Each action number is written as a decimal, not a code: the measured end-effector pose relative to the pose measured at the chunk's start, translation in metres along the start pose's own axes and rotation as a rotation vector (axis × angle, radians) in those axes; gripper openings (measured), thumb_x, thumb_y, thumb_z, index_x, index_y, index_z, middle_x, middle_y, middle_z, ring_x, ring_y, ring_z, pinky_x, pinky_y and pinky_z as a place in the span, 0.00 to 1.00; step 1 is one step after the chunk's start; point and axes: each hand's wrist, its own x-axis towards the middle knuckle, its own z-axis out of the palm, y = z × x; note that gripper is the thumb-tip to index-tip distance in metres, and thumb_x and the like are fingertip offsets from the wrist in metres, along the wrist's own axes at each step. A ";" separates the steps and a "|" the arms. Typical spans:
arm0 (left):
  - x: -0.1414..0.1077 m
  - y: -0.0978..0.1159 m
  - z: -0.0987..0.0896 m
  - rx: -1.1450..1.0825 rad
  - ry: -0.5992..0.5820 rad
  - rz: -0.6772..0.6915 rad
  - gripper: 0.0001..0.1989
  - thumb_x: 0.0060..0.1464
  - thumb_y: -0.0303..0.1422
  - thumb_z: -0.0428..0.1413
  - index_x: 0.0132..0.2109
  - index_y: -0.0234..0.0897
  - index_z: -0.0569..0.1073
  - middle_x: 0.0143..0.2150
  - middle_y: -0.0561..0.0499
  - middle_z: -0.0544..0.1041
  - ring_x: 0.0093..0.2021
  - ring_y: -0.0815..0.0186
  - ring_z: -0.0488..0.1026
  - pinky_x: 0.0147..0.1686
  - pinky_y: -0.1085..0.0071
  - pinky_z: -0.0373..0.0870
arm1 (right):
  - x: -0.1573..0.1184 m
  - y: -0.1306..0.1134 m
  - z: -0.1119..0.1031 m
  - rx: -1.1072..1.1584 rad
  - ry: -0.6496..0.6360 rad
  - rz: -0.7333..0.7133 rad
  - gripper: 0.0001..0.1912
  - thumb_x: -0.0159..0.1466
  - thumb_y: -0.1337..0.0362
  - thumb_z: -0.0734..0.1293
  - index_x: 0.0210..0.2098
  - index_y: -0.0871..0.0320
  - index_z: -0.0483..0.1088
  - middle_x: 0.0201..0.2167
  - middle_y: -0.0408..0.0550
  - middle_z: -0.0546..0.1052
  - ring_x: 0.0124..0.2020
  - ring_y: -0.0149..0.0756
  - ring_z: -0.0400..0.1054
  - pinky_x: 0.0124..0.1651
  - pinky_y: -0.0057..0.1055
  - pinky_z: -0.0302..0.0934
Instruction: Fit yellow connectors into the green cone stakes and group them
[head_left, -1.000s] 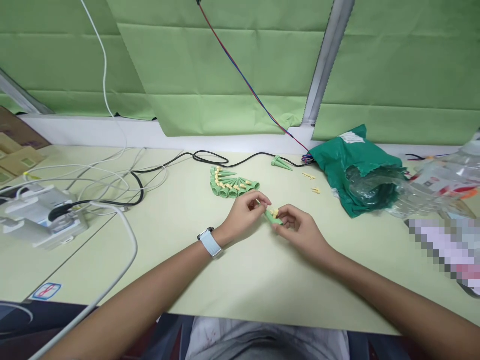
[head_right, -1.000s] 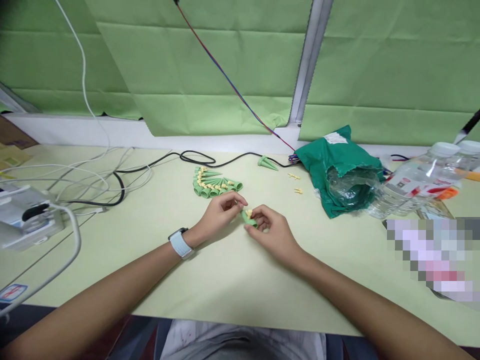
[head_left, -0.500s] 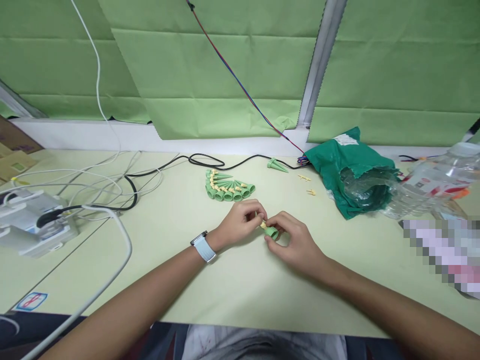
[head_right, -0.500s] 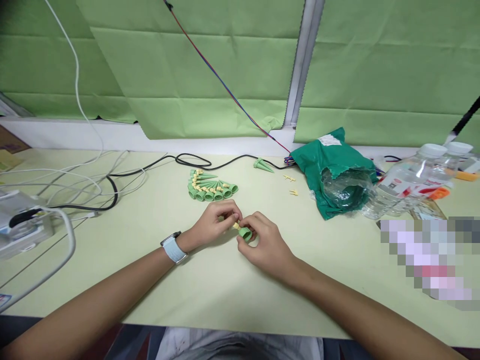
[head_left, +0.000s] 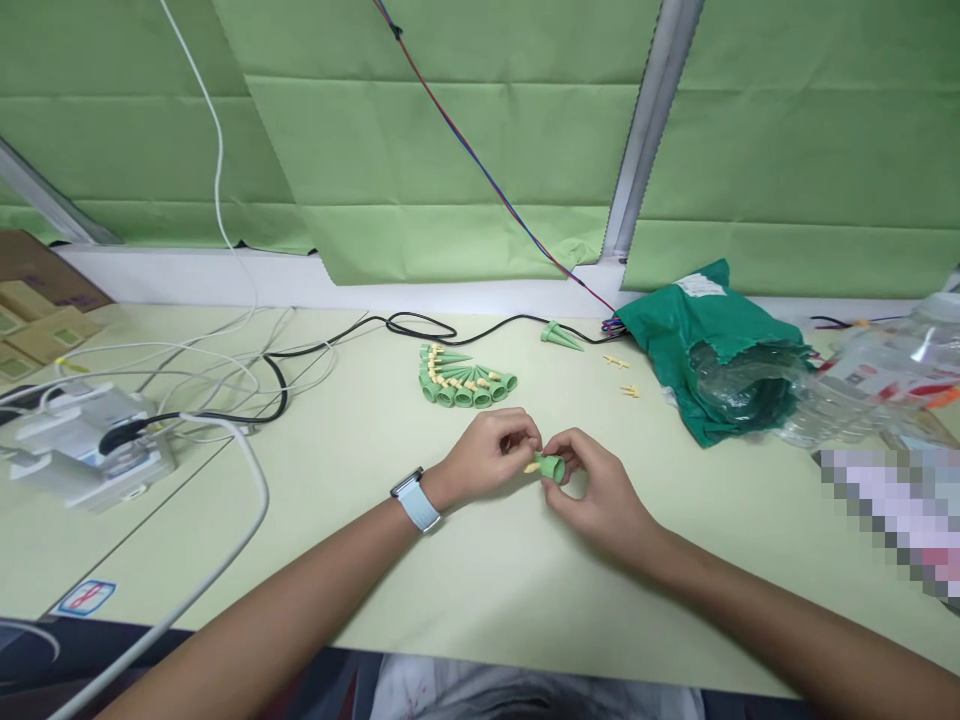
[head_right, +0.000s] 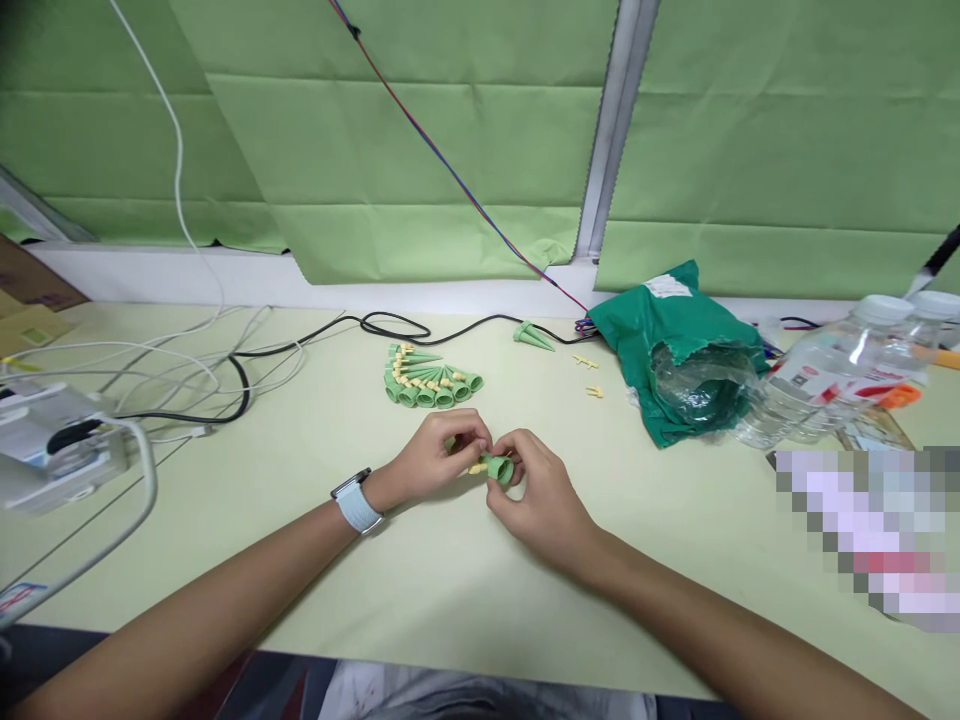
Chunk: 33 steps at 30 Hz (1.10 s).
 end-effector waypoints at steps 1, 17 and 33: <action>0.000 0.001 -0.001 -0.002 0.005 -0.001 0.07 0.57 0.24 0.54 0.34 0.35 0.76 0.32 0.52 0.73 0.31 0.69 0.66 0.32 0.72 0.60 | 0.000 0.000 -0.001 0.008 0.014 -0.006 0.12 0.59 0.72 0.66 0.42 0.54 0.67 0.37 0.44 0.73 0.35 0.35 0.67 0.39 0.32 0.64; 0.006 0.000 -0.003 -0.890 -0.160 -0.356 0.15 0.56 0.37 0.66 0.46 0.32 0.77 0.34 0.47 0.76 0.33 0.65 0.74 0.40 0.65 0.70 | 0.010 0.008 -0.011 0.043 0.239 -0.106 0.12 0.66 0.67 0.67 0.49 0.53 0.68 0.49 0.51 0.74 0.51 0.43 0.69 0.52 0.41 0.65; 0.007 0.003 0.003 -0.764 -0.092 -0.299 0.26 0.53 0.34 0.68 0.58 0.39 0.74 0.36 0.50 0.79 0.39 0.64 0.77 0.43 0.68 0.70 | 0.023 0.018 -0.014 0.561 0.059 0.279 0.16 0.61 0.51 0.75 0.36 0.58 0.75 0.25 0.45 0.77 0.26 0.35 0.72 0.32 0.32 0.68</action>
